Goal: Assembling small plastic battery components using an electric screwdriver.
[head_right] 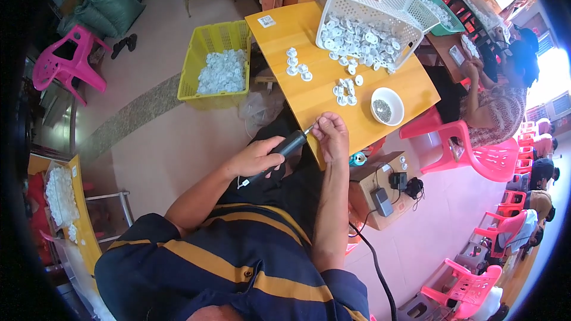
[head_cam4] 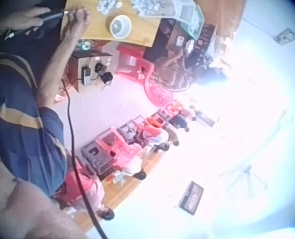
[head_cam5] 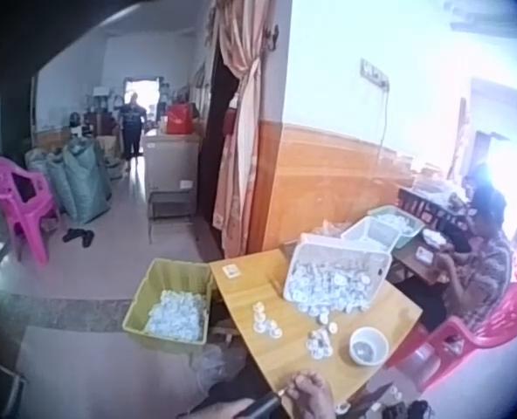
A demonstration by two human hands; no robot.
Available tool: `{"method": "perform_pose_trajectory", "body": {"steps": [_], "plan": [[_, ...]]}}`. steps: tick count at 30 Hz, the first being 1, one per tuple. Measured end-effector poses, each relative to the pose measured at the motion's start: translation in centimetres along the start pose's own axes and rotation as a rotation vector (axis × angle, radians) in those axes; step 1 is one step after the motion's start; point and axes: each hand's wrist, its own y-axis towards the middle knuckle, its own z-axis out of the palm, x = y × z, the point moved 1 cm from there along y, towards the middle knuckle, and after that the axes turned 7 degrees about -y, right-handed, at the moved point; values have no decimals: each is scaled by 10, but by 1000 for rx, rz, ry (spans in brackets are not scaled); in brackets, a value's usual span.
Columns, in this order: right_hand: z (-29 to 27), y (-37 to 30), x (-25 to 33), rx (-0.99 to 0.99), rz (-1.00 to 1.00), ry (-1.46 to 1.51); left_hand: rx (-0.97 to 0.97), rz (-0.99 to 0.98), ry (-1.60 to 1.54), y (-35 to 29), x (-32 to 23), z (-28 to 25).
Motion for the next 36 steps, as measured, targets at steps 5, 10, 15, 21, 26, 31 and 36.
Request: {"method": "perform_pose_trajectory", "body": {"steps": [5, 10, 15, 21, 26, 31, 36], "plan": [[0, 1, 1, 41, 15, -57, -39, -2, 144, 1, 5, -6], [-2, 1, 1, 63, 2, -69, 99, -129, -364, 0, 7, -4], [11, -3, 7, 59, 12, -91, 77, -58, -383, 1, 12, 6], [3, 15, 21, -274, -357, -504, 5, -27, -272, 1, 1, 7], [6, 31, 35, -493, -602, -1284, -29, -19, -260, -2, 4, 3], [-1, 43, 28, -500, -688, -1656, -19, -5, -269, -3, 1, 5], [-7, 46, 30, -500, -705, -1684, -19, -8, -257, 0, 2, 6]]}}
